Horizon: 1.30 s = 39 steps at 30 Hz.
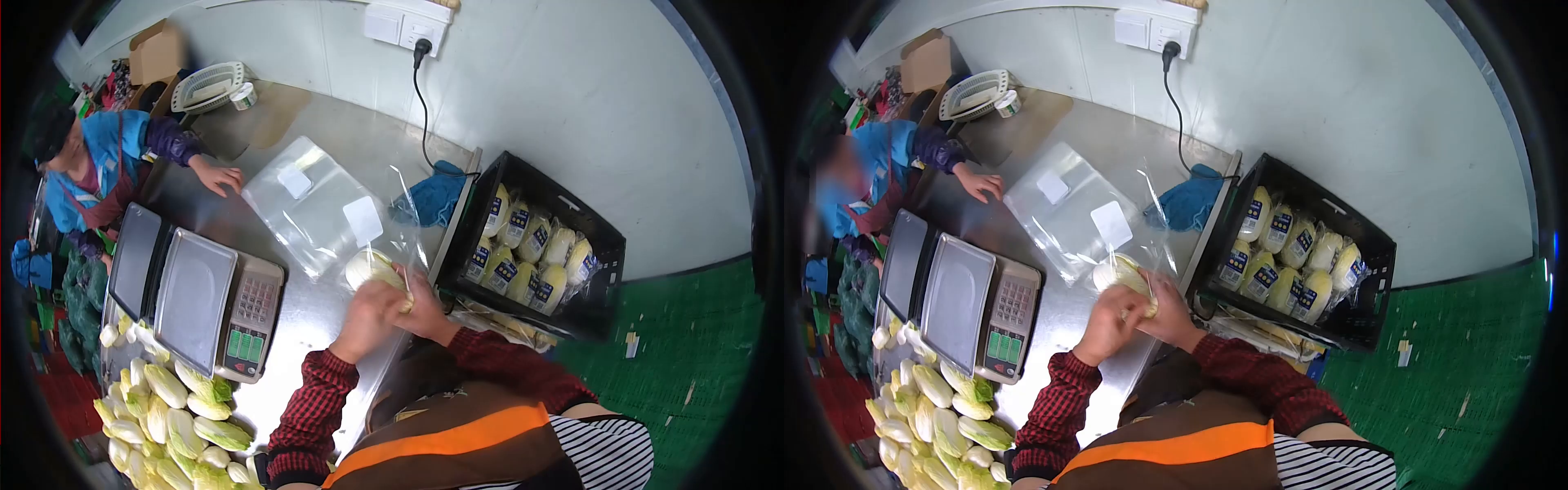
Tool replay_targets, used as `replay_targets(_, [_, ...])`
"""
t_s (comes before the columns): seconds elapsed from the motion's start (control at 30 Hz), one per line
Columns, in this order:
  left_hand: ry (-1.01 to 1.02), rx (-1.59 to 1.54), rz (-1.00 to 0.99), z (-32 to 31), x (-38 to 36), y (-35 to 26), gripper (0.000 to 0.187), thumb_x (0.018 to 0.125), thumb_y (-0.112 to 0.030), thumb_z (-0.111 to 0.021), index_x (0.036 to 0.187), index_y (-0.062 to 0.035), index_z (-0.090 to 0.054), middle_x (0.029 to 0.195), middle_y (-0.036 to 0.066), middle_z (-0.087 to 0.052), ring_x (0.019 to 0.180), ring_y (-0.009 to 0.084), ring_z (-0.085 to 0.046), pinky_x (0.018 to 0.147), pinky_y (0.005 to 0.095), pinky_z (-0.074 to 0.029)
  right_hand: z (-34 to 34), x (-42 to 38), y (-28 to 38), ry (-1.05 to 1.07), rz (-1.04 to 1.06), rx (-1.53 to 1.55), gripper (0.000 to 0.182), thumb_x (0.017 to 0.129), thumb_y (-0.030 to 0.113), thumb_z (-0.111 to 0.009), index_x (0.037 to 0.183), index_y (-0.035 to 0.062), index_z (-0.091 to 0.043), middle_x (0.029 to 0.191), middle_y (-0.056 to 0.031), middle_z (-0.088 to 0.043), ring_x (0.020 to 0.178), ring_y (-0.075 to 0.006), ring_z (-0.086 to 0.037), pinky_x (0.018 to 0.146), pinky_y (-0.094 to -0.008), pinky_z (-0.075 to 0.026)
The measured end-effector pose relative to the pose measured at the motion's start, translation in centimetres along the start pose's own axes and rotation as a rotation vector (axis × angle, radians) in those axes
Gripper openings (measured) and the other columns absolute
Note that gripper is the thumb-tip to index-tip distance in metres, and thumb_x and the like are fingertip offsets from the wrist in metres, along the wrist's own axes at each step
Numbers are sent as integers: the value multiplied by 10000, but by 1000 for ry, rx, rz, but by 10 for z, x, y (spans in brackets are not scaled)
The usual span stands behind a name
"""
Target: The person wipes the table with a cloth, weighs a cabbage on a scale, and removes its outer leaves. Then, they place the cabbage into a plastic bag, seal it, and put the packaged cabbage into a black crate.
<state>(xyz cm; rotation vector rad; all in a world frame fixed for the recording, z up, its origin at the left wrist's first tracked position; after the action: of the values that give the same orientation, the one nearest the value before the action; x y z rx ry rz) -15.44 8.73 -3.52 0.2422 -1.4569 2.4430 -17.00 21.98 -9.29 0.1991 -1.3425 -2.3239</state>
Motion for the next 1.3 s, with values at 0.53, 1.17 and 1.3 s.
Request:
replay_targets(0.53, [-282,-217,769,-9,-191,25,466,945,-181,-603,1348,25,-494,1179,233,-637,1056,306,-659,857,355,-524,-99,-59,11,43,-614,764,869,782,250,-828,1453,6,-333,1341,-139,-514,1211,-220,-523,996,-345,-458])
replay_targets(1.17, [-540,-393,867,2,-314,20,1108,757,-250,-820,1518,55,-74,1404,296,-416,1282,362,-466,1035,436,-420,-165,-96,59,63,203,-309,940,638,271,-859,1445,150,-392,1417,-230,-366,1233,-431,-426,1024,-510,-377])
replay_targets(1.3, [-643,-852,961,-3,-319,45,1185,754,-232,-839,1520,53,18,1417,305,-389,1262,340,-488,988,412,-473,-155,-102,60,81,319,-415,933,634,275,-852,1440,151,-398,1423,-201,-372,1217,-428,-445,1015,-512,-386])
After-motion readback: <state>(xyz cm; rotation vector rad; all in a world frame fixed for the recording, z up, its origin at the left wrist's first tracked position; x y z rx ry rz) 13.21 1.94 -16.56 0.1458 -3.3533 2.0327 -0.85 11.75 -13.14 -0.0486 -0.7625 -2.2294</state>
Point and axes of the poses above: each hand's wrist, its own x-axis towards the middle knuckle, its own z-axis out of the back of the hand, y = z × x, the point moved 6 cm from there along x, towards the middle knuckle
